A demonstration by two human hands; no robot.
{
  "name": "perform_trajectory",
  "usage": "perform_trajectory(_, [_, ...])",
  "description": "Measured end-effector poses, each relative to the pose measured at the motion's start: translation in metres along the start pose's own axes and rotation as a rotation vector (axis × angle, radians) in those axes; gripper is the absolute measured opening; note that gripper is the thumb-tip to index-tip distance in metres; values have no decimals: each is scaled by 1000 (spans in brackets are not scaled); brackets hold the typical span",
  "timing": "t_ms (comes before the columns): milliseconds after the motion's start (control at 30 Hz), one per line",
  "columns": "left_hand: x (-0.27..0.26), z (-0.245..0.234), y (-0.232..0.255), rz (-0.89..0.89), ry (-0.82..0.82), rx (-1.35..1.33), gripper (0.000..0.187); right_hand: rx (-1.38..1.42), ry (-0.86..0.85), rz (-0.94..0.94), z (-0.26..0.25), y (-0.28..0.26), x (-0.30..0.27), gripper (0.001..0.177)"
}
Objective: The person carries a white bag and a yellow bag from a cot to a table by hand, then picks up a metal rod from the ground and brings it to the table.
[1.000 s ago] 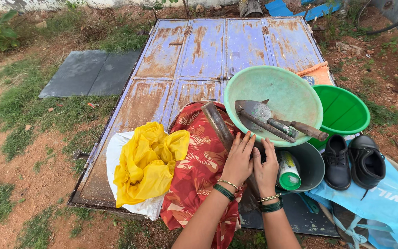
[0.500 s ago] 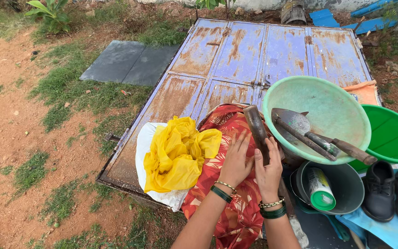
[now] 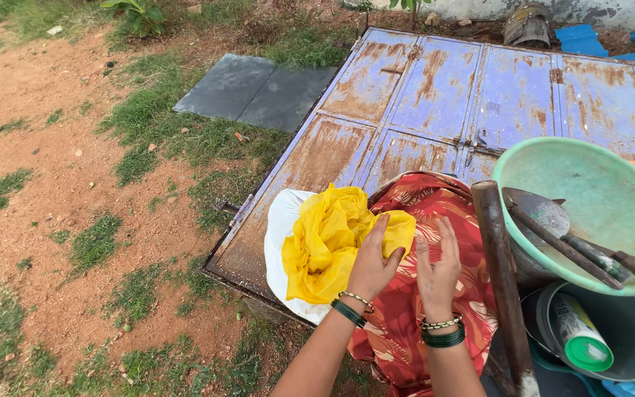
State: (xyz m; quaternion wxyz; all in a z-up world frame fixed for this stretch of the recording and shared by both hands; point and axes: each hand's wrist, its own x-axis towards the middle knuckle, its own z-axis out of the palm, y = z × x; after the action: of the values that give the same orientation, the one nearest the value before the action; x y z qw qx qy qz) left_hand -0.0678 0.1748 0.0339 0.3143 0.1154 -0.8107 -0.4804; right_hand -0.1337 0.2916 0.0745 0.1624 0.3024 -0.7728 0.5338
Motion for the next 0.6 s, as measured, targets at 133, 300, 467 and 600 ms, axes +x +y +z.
perform_trajectory(133, [-4,-39,-13,-41,41,-8,73,2,-36,4,35,-9,-7,48])
perform_trajectory(300, [-5,-91,-26,-41,110,-4,73,31,-72,-26,80,-33,-12,46])
perform_trajectory(467, [-7,-139,-44,-113,152,-13,74,104,-100,-33,125,-60,-16,45])
perform_trajectory(600, [-13,-179,-66,-91,218,5,73,140,-142,-72,161,-81,-22,43])
